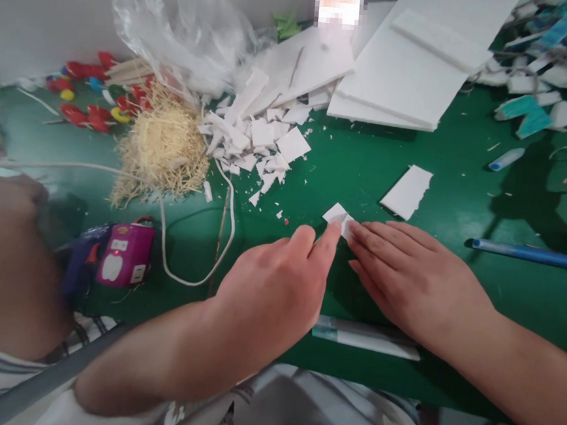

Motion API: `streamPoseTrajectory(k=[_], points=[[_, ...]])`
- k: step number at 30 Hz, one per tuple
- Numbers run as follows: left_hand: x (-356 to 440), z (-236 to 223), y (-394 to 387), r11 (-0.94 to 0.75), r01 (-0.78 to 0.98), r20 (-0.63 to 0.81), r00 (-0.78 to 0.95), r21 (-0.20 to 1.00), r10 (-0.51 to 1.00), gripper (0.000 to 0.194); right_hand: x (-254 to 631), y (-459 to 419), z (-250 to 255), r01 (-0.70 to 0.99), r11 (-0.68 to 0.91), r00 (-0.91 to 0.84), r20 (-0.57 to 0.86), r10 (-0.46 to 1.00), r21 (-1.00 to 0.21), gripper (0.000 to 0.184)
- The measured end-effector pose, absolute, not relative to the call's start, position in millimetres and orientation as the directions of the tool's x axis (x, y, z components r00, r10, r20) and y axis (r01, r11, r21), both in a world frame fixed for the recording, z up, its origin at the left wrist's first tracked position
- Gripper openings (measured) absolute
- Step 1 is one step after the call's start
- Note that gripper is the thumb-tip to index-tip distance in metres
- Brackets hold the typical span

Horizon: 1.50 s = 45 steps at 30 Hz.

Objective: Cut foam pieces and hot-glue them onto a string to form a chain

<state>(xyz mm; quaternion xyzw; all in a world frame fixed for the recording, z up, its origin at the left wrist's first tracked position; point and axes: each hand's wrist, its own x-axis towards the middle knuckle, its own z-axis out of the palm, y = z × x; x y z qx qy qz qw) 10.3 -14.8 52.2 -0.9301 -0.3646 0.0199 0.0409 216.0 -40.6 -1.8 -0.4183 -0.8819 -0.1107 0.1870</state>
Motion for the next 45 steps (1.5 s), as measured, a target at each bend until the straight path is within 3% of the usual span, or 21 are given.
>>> streamPoseTrajectory(k=[12, 20, 28, 32, 39, 45], points=[[12.3, 49.3, -12.8, -0.727, 0.672, 0.039, 0.738, -0.142, 0.674, 0.050, 215.4, -42.7, -3.8, 0.789, 0.610, -0.577, 0.422, 0.699, 0.068, 0.026], [8.8, 44.2, -12.3, -0.737, 0.663, 0.048, 0.747, -0.136, 0.663, 0.050, 217.5, -40.8, -4.7, 0.790, 0.614, -0.555, 0.428, 0.713, 0.002, 0.027], [10.3, 48.4, -14.2, -0.716, 0.683, 0.013, 0.725, -0.147, 0.689, 0.053, 217.3, -41.1, -9.1, 0.797, 0.600, -0.570, 0.410, 0.712, 0.066, 0.026], [13.3, 51.9, -12.1, -0.711, 0.688, -0.051, 0.712, -0.147, 0.700, 0.055, 217.3, -43.2, -9.4, 0.788, 0.609, -0.592, 0.389, 0.706, 0.095, 0.030], [23.0, 60.8, -7.2, -0.696, 0.700, -0.296, 0.639, -0.158, 0.710, 0.063, 216.2, -45.1, -8.3, 0.783, 0.609, -0.608, 0.370, 0.703, 0.128, 0.034], [19.8, 59.0, -14.9, -0.690, 0.709, -0.239, 0.652, -0.147, 0.720, 0.064, 212.2, -48.0, -6.7, 0.784, 0.592, -0.615, 0.364, 0.699, 0.187, 0.039]])
